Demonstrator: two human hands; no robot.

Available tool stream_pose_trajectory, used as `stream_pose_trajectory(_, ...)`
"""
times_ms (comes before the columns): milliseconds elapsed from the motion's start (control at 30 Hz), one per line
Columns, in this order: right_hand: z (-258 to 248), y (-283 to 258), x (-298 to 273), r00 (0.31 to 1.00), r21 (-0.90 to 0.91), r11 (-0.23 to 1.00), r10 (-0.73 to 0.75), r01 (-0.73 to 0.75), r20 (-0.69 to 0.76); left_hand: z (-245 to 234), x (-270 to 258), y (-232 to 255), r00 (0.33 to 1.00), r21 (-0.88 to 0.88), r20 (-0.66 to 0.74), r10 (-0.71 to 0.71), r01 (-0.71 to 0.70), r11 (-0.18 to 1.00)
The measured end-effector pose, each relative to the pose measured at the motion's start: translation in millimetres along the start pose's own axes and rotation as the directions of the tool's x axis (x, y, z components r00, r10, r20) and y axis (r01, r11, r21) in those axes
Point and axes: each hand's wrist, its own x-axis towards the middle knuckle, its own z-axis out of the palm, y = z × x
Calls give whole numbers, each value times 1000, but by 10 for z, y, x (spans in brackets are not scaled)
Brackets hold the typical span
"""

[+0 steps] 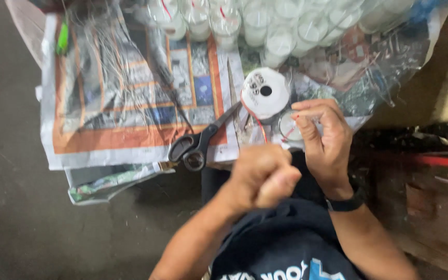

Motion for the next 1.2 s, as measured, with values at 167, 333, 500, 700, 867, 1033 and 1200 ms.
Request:
stream_pose_trajectory(167, -75, -33, 38, 999, 9, 999, -35, 35, 34, -192, 36, 254, 999, 239, -8, 41, -38, 970)
stream_pose_trajectory(333, -125, 120, -84, 986, 33, 998, -64, 59, 153, -564, -60, 623, 998, 917, -54, -10, 54, 396)
stream_pose_trajectory(500, -148, 199, -107, 978, -200, 960, -175, 194, 110, -698, -233, 569, 935, 949, -91, -343, -23, -315)
stream_pose_trajectory(700, -365, 45, -42, 972, -154, 982, -72, 109, 225, -721, -196, 542, 886, 835, -41, -462, -224, -502)
stream_pose_trajectory(867, -346, 170, -163, 952, -179, 938, -275, 296, 131, -857, -213, 776, 837, 937, -90, -540, -113, -331)
stream_pose_trajectory(1033, -316, 203, -122, 939, -216, 921, -287, 325, 192, -948, -343, 1084, 701, 950, -119, -703, 287, 126)
stream_pose_trajectory(1200, -297, 197, -122, 935, -117, 934, -319, 339, 157, -590, -572, 788, 551, 139, 129, -824, 813, 566)
